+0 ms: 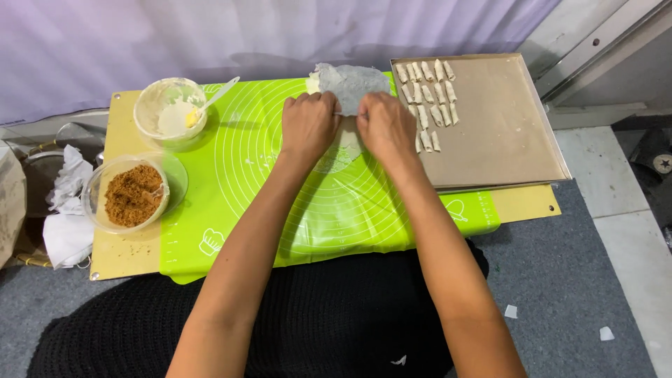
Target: The person is preparing small rolled snacks by placing filling on wrappers, applying a liquid sealant with a brush, and rolling them up.
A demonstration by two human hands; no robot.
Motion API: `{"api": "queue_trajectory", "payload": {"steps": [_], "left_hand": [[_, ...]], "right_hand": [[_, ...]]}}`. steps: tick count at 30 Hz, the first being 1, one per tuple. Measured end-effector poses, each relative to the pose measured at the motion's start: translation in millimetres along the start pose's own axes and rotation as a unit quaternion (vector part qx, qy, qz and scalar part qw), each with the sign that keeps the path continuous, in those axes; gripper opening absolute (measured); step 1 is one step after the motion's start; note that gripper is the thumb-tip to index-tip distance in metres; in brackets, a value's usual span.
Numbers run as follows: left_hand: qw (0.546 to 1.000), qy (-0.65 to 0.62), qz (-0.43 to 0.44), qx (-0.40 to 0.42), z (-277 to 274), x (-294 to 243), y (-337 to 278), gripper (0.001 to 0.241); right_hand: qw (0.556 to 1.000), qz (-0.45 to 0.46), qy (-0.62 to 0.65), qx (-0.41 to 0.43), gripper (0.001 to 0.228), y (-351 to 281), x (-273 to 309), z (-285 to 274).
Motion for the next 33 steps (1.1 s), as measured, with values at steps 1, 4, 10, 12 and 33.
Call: {"api": "queue_trajectory", "payload": {"steps": [1, 4, 10, 12, 33], "left_hand": [[1.000, 0.000, -0.001, 0.000, -1.5, 0.9, 5.2, 0.011], [0.996, -0.052, -0.005, 0.077, -6.7, 3.5, 23.9, 0.010], [0.981, -0.097, -0.051, 0.157, -36.0, 2.3, 46.8, 0.017], [0.970, -0.157, -0.067, 0.172, -52.9, -0.9, 51.7, 0.020], [0.940, -0.233, -0.093, 0.230, -91.6, -5.9, 25.4, 0.028]], "right_hand": [[1.000, -0.001, -0.001, 0.001, 0.008, -1.7, 5.3, -12.1], [0.997, 0.021, 0.050, -0.048, 0.010, -8.8, 24.6, -50.6], [0.988, -0.045, 0.109, -0.104, 0.005, -31.6, 22.4, -29.4], [0.998, 0.025, 0.058, -0.017, 0.012, -35.8, 22.1, -16.8], [0.973, -0.059, 0.200, -0.096, 0.012, -60.5, 38.9, -63.1]]}}
Point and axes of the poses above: each hand's wrist, its own y-axis towards the middle knuckle, its own z-axis out of the palm, x = y × z, the point moved 1 cm from there along y, towards the middle knuckle, and after that the axes turned 3 degrees about -z, right-handed, at the moved point
